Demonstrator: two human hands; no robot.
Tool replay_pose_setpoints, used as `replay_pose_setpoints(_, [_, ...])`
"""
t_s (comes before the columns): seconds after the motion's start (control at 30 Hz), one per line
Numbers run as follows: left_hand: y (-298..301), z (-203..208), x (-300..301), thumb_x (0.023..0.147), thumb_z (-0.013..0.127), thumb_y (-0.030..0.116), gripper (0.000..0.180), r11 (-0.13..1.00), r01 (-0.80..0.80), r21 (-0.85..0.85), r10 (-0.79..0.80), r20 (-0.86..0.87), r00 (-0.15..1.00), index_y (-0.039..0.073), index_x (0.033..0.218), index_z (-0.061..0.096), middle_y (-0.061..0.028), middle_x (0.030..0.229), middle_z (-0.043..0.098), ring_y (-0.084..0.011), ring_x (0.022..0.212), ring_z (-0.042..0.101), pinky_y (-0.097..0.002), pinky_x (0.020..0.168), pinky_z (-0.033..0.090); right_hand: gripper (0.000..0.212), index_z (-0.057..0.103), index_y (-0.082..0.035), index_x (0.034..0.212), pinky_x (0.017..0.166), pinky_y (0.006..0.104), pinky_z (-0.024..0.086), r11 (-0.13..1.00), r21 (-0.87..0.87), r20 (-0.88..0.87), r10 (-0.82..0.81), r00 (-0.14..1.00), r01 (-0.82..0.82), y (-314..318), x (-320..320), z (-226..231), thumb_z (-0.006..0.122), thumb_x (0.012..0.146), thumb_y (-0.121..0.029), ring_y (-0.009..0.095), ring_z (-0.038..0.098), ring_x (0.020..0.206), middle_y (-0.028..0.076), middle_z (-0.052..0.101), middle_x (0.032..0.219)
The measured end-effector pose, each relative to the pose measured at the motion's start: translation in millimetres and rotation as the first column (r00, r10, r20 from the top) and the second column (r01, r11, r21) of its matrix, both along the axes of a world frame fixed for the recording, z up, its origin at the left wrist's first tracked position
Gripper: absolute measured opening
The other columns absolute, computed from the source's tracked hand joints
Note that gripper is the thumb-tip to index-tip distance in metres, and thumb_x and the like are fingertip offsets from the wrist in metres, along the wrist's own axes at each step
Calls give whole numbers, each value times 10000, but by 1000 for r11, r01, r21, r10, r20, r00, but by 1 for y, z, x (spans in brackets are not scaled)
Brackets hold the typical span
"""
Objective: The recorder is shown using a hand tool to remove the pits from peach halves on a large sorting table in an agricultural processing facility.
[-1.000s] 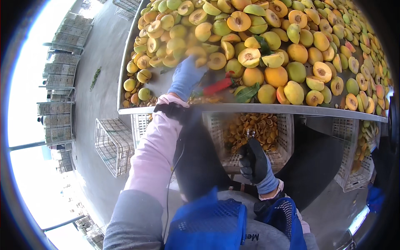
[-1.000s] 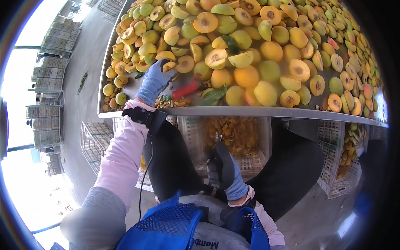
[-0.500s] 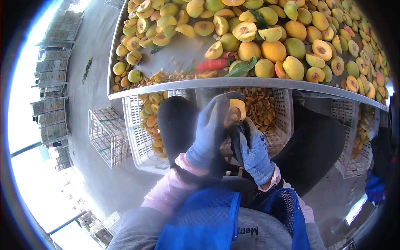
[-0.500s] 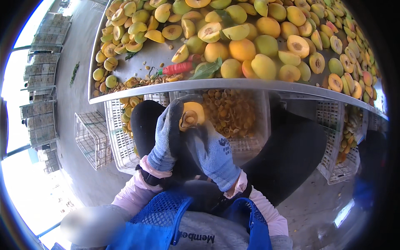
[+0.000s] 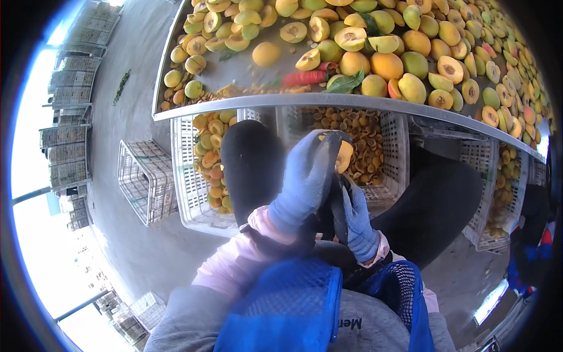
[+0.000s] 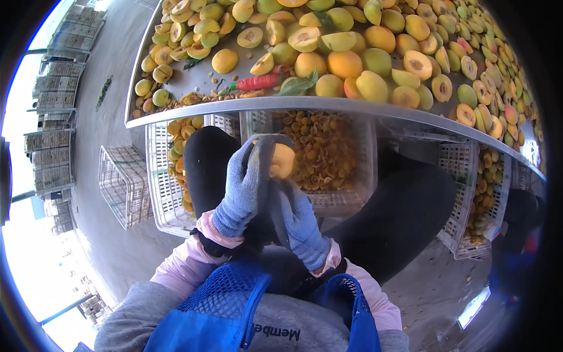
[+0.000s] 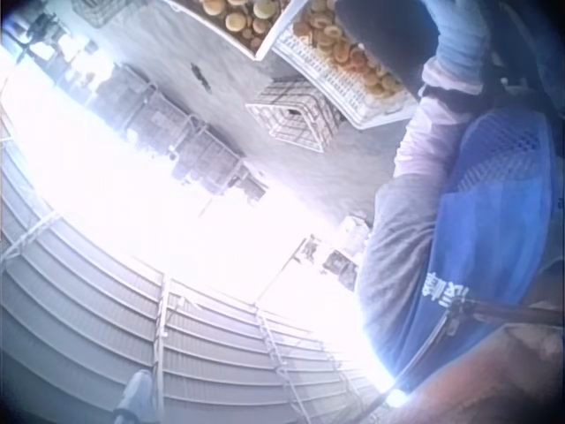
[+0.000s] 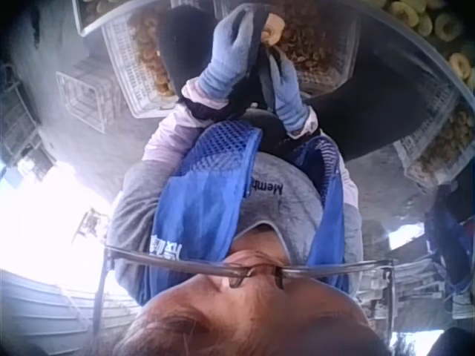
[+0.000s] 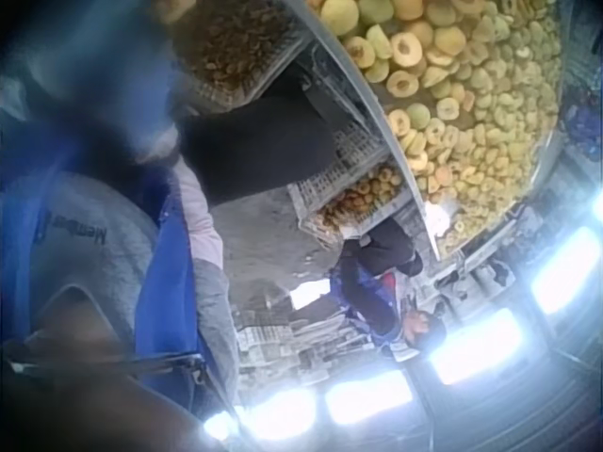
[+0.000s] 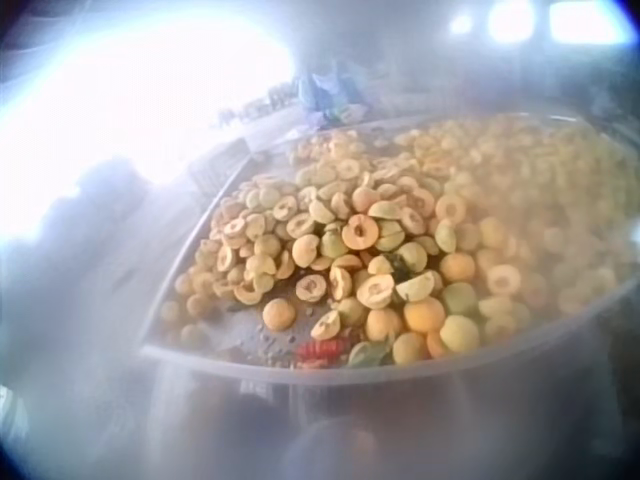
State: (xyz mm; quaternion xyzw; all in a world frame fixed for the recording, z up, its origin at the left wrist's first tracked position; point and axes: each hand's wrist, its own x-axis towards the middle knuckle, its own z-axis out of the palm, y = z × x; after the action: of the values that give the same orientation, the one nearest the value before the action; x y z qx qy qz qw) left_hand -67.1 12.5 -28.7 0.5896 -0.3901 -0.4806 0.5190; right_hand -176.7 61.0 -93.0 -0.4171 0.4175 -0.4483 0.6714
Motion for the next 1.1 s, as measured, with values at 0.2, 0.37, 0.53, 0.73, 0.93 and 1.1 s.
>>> replay_pose_setpoints(0.2, [0,-19,21,901,576,169,280,907,402,-125,-316,429,846,-18,1107,561,-105,838,592,-145,710,571,-268,626,477,468,511,-55,876,296,223,330,582,438,838,12,546,-685,-22,-24,40,349,971,-484,79,386,335,7,430,536])
replay_pose_setpoints(0.37, [11,-28,10,958,504,340,338,985,171,7,-167,260,951,18,941,604,-26,798,565,-100,711,499,-243,633,420,477,493,-55,875,302,178,349,564,57,970,-228,-88,-824,-30,-28,36,358,957,-506,57,425,365,-20,440,547])
replay_pose_setpoints(0.53, [30,-20,97,936,537,312,326,829,-417,-373,546,378,748,16,1053,611,-89,858,631,-178,776,596,-306,740,480,536,600,-57,957,294,217,265,428,204,902,-432,-2,-880,-31,-29,-22,334,961,-522,80,333,347,-24,388,550])
replay_pose_setpoints(0.73, [0,28,160,803,684,323,372,954,-299,9,84,951,298,55,1056,632,-162,1046,563,-296,903,596,-362,770,486,559,596,-29,986,299,225,257,479,393,916,-278,289,-785,-37,-23,-23,305,974,-505,72,305,371,-25,361,554])
replay_pose_setpoints(0.93, [-142,19,138,781,672,432,543,961,3,276,-276,961,30,93,1189,557,-142,1109,594,-309,958,626,-412,784,496,473,595,-100,902,295,220,217,447,592,784,-129,607,-670,-46,-17,-16,393,944,-525,77,263,339,-48,301,488])
replay_pose_setpoints(1.1, [-185,-20,173,763,668,461,660,935,45,352,-349,935,-61,75,1259,465,-176,1131,569,-326,970,616,-408,826,499,456,547,-115,818,295,225,207,403,820,470,-72,880,-405,-66,-10,12,465,904,-556,78,254,321,-54,297,468])
